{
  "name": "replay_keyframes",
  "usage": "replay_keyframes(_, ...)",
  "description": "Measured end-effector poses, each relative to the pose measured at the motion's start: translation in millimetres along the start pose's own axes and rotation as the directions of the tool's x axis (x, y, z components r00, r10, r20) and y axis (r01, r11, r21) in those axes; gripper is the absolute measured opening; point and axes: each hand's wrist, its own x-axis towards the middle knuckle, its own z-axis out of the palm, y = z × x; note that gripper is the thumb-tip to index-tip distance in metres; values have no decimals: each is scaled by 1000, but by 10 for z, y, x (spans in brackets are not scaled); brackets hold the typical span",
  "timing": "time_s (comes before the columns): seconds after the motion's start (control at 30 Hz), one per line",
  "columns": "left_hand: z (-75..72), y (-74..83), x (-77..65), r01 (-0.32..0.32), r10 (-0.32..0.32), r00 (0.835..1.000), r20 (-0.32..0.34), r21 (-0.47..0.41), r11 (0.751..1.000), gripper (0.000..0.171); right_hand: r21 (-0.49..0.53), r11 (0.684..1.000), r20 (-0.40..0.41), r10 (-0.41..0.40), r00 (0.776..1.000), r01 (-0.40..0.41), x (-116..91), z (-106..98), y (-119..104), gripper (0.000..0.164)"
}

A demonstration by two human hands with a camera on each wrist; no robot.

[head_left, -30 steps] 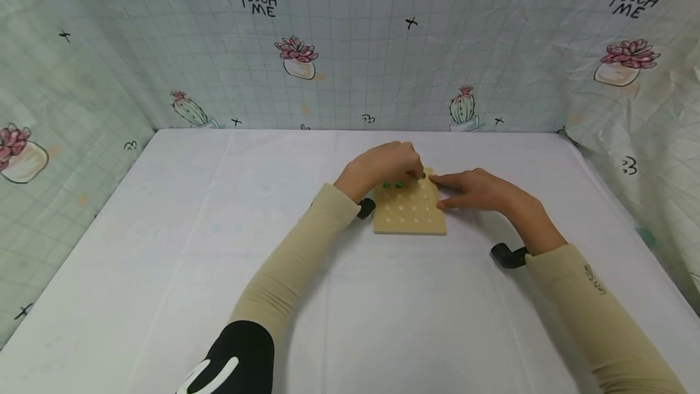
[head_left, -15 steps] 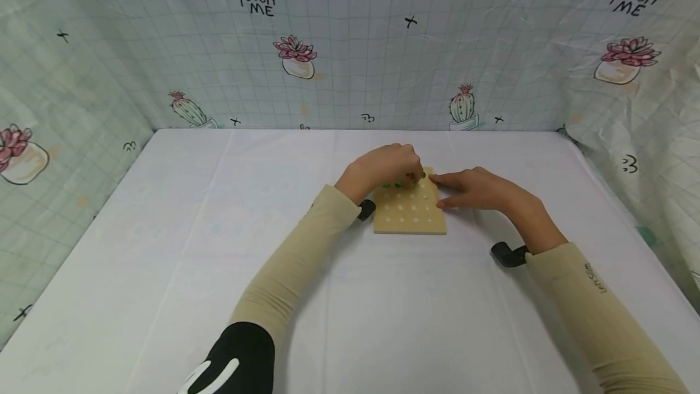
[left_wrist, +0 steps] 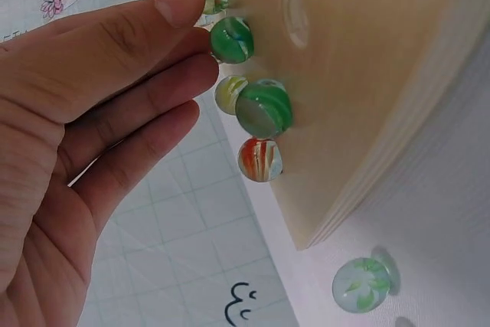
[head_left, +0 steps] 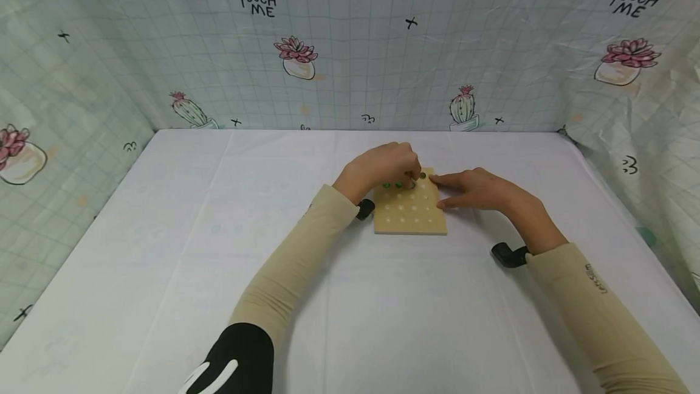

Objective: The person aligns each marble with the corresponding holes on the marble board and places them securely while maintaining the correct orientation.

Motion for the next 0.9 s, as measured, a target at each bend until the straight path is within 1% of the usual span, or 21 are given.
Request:
replay_keyframes(0.1,-16,-1,-36,1,-1,1000,-7,-1,1000,15,-5,1000,0,-4,1000,4,3,4,-3,75)
replay_keyframes(0.2,-39,0,-92,-6,5,1000,-19,-28,1000,14,-10,1000,0,-2,1000,2,9,6,-8,75)
replay_keyframes(0.3,-61,-10,-165,-17,15,999,-42,-54,998,13,-14,1000,3,6,1000,-6,12,8,-13,75)
replay_keyframes(0.4,-74,-40,-247,-27,23,997,-73,-53,998,13,-12,1000,4,16,1000,-16,12,13,-17,75)
replay_keyframes(0.53,-71,-118,-365,-42,35,994,-107,-66,997,12,-5,1000,1,20,1000,-20,8,23,-15,74)
replay_keyframes(0.7,-49,-257,-520,-44,30,991,-132,-107,993,10,-4,1000,-10,13,1000,-13,6,33,-12,72)
replay_keyframes(0.8,-37,-335,-602,-28,14,991,-131,-107,994,10,-2,1000,-12,10,1000,-10,5,31,-14,71)
replay_keyframes(0.9,-28,-403,-673,2,-15,992,-122,-107,994,11,-1,1000,-13,7,1000,-7,9,29,-12,72)
